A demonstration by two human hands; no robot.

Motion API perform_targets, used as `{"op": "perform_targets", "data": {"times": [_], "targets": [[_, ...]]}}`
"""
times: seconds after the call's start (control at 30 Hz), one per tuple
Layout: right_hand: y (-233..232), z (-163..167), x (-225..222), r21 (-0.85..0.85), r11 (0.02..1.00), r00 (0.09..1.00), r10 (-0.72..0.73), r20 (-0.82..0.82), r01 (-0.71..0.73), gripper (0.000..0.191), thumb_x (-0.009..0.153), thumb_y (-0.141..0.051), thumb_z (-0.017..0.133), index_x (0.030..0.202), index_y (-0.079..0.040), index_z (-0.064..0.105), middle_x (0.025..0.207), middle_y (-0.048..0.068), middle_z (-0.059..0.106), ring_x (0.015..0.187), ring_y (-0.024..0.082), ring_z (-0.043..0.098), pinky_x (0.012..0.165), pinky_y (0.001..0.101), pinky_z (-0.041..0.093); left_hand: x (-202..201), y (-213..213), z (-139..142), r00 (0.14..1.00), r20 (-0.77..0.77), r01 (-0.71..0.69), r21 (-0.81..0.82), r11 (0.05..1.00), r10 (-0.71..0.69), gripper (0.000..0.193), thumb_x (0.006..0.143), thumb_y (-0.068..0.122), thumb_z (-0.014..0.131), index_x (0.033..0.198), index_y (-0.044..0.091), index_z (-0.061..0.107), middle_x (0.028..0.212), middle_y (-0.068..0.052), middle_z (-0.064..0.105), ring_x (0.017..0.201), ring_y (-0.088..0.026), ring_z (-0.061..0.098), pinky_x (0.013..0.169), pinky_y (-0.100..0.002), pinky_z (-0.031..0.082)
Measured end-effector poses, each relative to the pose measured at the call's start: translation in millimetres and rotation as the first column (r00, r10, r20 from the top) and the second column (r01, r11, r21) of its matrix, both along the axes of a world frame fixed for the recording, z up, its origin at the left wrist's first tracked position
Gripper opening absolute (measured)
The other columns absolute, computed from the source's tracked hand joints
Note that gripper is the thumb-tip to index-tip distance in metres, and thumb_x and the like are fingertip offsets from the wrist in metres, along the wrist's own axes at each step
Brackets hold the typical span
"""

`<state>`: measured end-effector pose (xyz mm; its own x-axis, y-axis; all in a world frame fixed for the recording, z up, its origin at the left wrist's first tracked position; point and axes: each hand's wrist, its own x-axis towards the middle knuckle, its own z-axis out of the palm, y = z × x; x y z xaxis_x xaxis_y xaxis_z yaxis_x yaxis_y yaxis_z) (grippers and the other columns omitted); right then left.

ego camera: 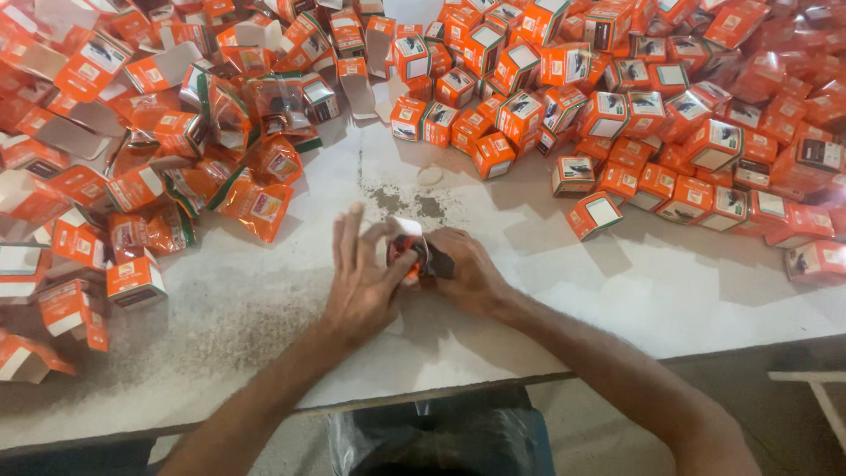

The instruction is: The person folds small orange cardboard boxes at a table covered with a large pile of flat and folded boxes. They pick up a flat box, press and fold its flaps and sides to form a closed box, and place it back onto the pile, repeating this with one box at a time.

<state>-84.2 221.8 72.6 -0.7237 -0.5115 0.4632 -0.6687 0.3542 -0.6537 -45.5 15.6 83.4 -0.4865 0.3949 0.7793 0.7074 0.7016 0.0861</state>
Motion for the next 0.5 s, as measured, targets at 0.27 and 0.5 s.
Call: {"op": "perform_targets", "data": {"times": [0.27,0.5], "targets": [[0,-4,7,0.056,0.996,0.998,-0.069,-0.015,0.069,0.060,0.074,-0.023,0.089,0.126,-0.005,0.063,0.114,0.018,0.068,0.109,0.042,0.061,0.093,0.0484,0.049,-24,12,-15,0.747,0.627,-0.222,0.549,0.806,-0.221,0.041,0.088,0.009,0.071,0.123,0.000,0.053,0.136,-0.024,0.049,0.100,-0.031,0.066,0.082,-0.040,0.057],[-2,-20,7,-0.064,0.986,0.988,-0.149,0.039,0.152,0.067,0.080,-0.027,0.089,0.130,-0.005,0.049,0.120,0.014,0.070,0.110,0.037,0.070,0.090,0.0435,0.056,-57,11,-45,0.545,0.738,-0.264,0.601,0.754,-0.398,0.020,0.092,0.009,0.068,0.110,-0.002,0.069,0.093,-0.012,0.076,0.080,-0.013,0.071,0.069,-0.030,0.060]]}}
